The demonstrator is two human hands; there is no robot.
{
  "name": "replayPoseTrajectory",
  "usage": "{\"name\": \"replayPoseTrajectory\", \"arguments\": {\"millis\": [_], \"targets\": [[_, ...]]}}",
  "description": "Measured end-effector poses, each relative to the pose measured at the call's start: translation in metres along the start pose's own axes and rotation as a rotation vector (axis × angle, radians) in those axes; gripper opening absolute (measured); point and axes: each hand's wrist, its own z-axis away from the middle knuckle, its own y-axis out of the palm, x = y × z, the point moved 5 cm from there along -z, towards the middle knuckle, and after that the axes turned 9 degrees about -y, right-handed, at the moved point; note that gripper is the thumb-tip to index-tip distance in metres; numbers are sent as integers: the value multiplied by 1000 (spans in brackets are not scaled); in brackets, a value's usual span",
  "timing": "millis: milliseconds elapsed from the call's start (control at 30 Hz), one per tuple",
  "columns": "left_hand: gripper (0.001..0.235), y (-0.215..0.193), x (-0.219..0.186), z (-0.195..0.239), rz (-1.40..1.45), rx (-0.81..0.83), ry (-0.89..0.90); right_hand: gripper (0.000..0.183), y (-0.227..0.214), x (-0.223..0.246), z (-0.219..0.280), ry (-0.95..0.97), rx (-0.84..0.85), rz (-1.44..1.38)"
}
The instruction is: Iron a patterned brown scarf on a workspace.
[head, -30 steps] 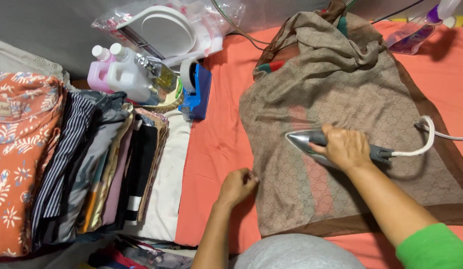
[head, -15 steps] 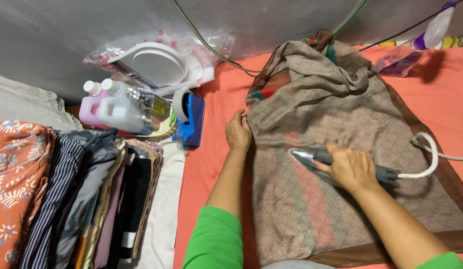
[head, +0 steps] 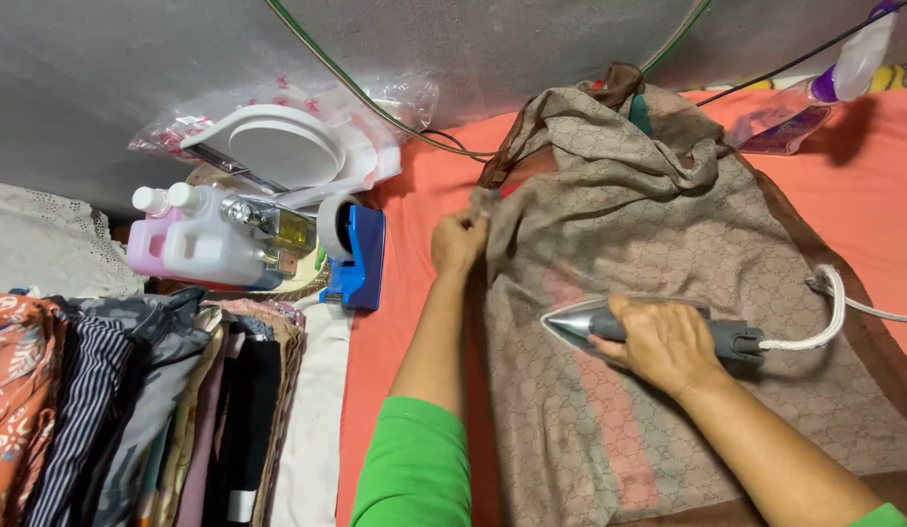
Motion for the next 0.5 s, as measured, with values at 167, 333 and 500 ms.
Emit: {"name": "replayPoseTrajectory", "arguments": {"millis": [167,333,500], "targets": [[34,-40,7,-7,24,-411,-15,55,15,-4,-17,-108,120,-38],[29,-40,35,-16,-25,-411,-96,49,-14,-41,-67,33,-46,-4],[21,-46,57,-25,248,-490,-12,50,-7,-46,-74,155,37,-22]]}}
